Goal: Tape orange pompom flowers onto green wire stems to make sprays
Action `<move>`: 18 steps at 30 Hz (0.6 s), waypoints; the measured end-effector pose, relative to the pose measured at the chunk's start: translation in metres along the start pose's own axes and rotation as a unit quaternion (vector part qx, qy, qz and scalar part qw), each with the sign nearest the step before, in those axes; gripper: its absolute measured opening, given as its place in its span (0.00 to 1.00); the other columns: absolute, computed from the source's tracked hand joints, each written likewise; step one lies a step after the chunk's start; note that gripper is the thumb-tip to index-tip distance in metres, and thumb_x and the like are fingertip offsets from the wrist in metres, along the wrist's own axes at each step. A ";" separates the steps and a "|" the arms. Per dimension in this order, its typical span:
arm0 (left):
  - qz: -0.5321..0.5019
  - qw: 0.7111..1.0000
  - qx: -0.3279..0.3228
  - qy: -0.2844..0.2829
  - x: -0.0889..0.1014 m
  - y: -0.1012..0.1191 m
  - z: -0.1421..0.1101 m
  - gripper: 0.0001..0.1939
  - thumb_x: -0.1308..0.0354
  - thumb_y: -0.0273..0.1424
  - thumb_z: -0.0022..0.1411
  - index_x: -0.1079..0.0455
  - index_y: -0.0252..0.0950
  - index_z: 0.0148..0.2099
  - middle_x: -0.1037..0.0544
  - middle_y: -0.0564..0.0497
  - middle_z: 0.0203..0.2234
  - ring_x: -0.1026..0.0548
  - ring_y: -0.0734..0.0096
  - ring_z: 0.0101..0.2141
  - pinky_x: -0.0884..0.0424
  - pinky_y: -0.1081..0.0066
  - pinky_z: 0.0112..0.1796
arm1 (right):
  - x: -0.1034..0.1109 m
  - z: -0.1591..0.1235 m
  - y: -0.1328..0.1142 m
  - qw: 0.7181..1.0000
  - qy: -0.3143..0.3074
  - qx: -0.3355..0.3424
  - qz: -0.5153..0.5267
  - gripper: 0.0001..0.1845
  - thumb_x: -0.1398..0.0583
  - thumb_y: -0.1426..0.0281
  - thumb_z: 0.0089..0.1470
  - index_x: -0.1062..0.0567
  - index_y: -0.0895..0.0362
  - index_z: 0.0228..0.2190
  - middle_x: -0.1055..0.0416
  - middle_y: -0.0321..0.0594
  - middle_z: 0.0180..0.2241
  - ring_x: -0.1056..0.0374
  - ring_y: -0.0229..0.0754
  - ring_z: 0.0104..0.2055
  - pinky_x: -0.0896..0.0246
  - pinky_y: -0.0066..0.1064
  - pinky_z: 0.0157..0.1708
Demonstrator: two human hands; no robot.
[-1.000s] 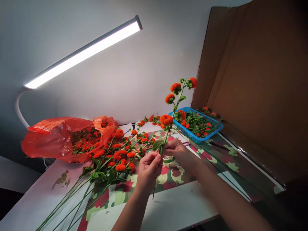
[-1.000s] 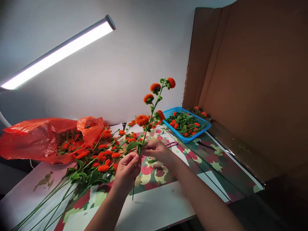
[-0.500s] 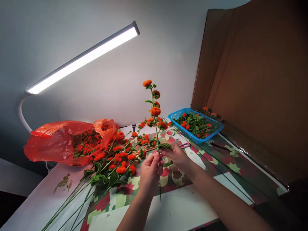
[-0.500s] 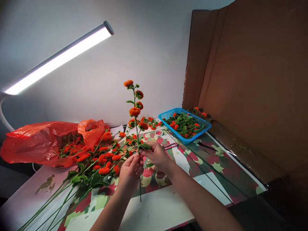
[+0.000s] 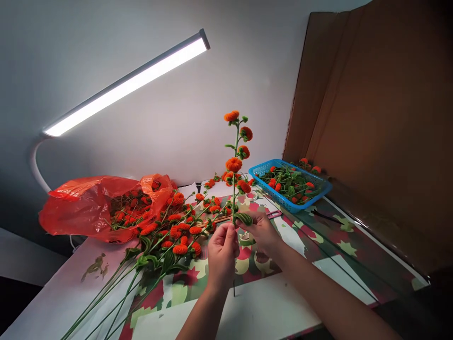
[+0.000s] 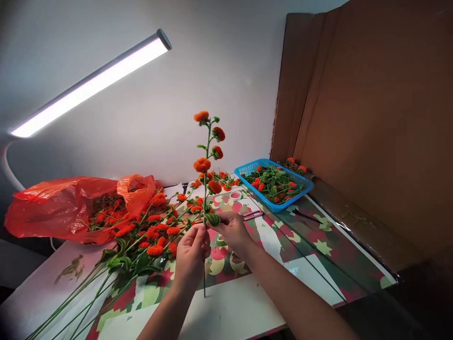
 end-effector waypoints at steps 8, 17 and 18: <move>-0.129 0.986 0.085 -0.055 -0.013 -0.010 -0.003 0.17 0.34 0.39 0.46 0.38 0.35 0.27 0.48 0.63 0.13 0.55 0.86 0.14 0.57 0.84 0.13 | -0.005 0.000 -0.005 0.998 -0.053 0.014 -0.007 0.14 0.35 0.61 0.44 0.27 0.59 0.19 0.37 0.32 0.20 0.43 0.33 0.24 0.47 0.27 0.27; -0.251 0.919 0.252 -0.169 -0.035 -0.029 -0.018 0.15 0.33 0.33 0.44 0.37 0.32 0.28 0.48 0.62 0.14 0.57 0.87 0.14 0.63 0.85 0.12 | -0.013 -0.004 0.006 0.990 -0.115 -0.038 0.075 0.09 0.34 0.65 0.45 0.25 0.58 0.24 0.30 0.34 0.22 0.35 0.34 0.25 0.41 0.28 0.30; -0.226 0.931 0.241 -0.153 -0.032 -0.030 -0.015 0.16 0.33 0.34 0.44 0.36 0.32 0.28 0.46 0.62 0.14 0.56 0.88 0.14 0.61 0.85 0.12 | -0.011 -0.002 0.007 0.991 -0.100 -0.038 0.078 0.09 0.34 0.65 0.43 0.25 0.58 0.24 0.30 0.34 0.22 0.35 0.34 0.25 0.41 0.28 0.30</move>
Point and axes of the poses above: each hand's wrist, its own z-axis towards the middle knuckle, its own x-axis out of the back of the hand, y = z × x, the point moved 10 cm from there along z, towards the middle knuckle
